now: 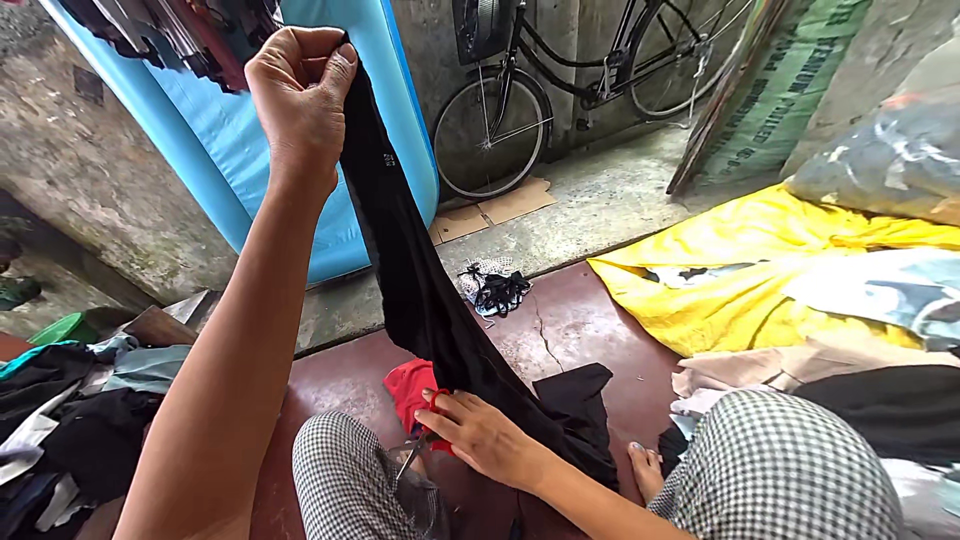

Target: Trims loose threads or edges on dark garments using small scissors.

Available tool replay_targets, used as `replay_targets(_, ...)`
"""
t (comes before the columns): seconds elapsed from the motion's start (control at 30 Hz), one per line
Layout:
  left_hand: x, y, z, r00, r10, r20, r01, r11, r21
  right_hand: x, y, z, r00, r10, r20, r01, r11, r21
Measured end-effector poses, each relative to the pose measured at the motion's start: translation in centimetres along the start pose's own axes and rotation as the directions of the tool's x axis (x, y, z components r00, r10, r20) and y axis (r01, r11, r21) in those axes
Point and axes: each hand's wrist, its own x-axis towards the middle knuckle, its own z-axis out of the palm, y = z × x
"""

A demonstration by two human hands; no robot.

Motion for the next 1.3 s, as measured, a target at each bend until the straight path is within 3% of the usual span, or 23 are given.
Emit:
replay_targets(0.27, -0.2, 2.6, 0.5, 0.998, 0.01, 0.064, -0.002, 0.993, -0.121, 0.2, 0.4, -0.5, 0.993, 0.056, 0.106, -0.043, 0.992, -0.122)
replay_targets(0.37, -0.2, 3.3, 0.4, 0.997, 0.029, 0.076, -0.019, 0.991, -0.135, 0.2, 0.3, -1.0, 1.0, -0.005, -0.005, 0.004, 0.99, -0.141)
replay_targets(0.5, -0.1, 3.7, -0.4, 0.997, 0.022, 0.067, -0.016, 0.995, -0.1, -0.6, 1.0, -1.9, 0.976, 0.124, -0.178, -0.156, 0.971, -0.179)
replay_targets(0.67, 0.1, 4.0, -2.3, 0.999, 0.025, 0.027, -0.022, 0.995, -0.096, -1.2, 3.4, -4.9, 0.884, 0.285, -0.371, -0.325, 0.945, -0.048)
replay_targets(0.83, 0.9, 4.9, -3.0, 1.0, 0.028, -0.007, -0.029, 0.987, -0.161, -2.2, 5.3, -4.5, 0.753, 0.357, -0.553, -0.381, 0.921, 0.076)
replay_targets(0.93, 1.4, 5.9, -2.9, 0.999, 0.041, -0.022, -0.045, 0.98, -0.193, -2.0, 5.8, -4.3, 0.717, 0.365, -0.594, -0.348, 0.926, 0.149)
replay_targets(1.1, 1.9, 7.1, -3.2, 0.999, 0.008, -0.054, -0.018, 0.982, -0.188, -0.1, 4.7, -3.9, 0.721, 0.302, -0.623, -0.272, 0.951, 0.146)
replay_targets(1.2, 1.9, 6.6, -4.1, 0.999, 0.012, -0.048, -0.019, 0.988, -0.15, 0.8, 4.5, -4.5, 0.709, 0.32, -0.629, -0.298, 0.944, 0.143)
replay_targets(1.3, 1.6, 4.3, -6.2, 0.999, 0.01, -0.043, -0.013, 0.998, -0.062, 1.0, 5.3, -6.8, 0.651, 0.402, -0.643, -0.357, 0.911, 0.208)
